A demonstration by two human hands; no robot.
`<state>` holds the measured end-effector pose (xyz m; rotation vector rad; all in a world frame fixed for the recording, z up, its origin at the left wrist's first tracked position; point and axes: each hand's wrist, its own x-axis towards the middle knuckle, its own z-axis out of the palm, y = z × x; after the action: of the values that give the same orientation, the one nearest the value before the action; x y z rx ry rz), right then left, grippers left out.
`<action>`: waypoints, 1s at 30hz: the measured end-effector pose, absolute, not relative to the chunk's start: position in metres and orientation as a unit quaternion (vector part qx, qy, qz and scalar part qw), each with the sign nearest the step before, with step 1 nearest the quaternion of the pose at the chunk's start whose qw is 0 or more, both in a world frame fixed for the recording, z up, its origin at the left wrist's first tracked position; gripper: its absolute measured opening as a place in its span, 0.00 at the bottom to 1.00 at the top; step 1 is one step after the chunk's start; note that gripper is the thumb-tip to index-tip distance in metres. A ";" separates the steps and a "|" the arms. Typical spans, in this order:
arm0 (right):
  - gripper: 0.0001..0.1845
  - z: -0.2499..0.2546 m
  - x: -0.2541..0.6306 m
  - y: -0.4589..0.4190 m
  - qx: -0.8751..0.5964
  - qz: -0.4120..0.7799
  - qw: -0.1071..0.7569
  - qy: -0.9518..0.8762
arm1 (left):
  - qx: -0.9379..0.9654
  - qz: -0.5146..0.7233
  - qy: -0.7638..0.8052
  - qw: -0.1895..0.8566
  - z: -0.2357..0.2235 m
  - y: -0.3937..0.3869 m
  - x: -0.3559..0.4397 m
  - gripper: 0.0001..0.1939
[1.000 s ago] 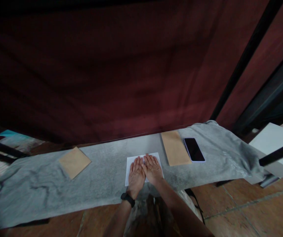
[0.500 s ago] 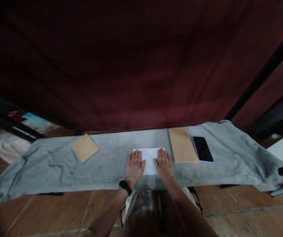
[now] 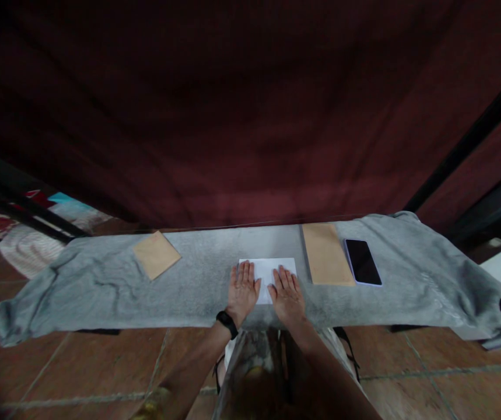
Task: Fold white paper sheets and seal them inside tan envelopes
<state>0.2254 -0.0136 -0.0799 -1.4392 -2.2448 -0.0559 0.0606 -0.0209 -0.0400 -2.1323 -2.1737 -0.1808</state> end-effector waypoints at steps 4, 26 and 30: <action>0.29 -0.080 0.239 -0.016 -0.535 -0.038 0.232 -0.811 | -0.698 -0.071 -0.712 0.044 -0.039 -0.024 0.058 0.30; 0.30 -0.078 0.241 -0.018 -0.555 -0.058 0.215 -0.802 | -0.713 -0.135 -0.688 0.028 -0.054 -0.005 0.068 0.28; 0.28 -0.079 0.235 -0.016 -0.565 -0.044 0.242 -0.787 | -0.688 -0.129 -0.712 0.059 -0.060 -0.011 0.042 0.28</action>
<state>0.2352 -0.0163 -0.0792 -1.5459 -2.1534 -0.1217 0.0422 -0.0106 -0.0596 -2.0837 -2.1549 -0.3917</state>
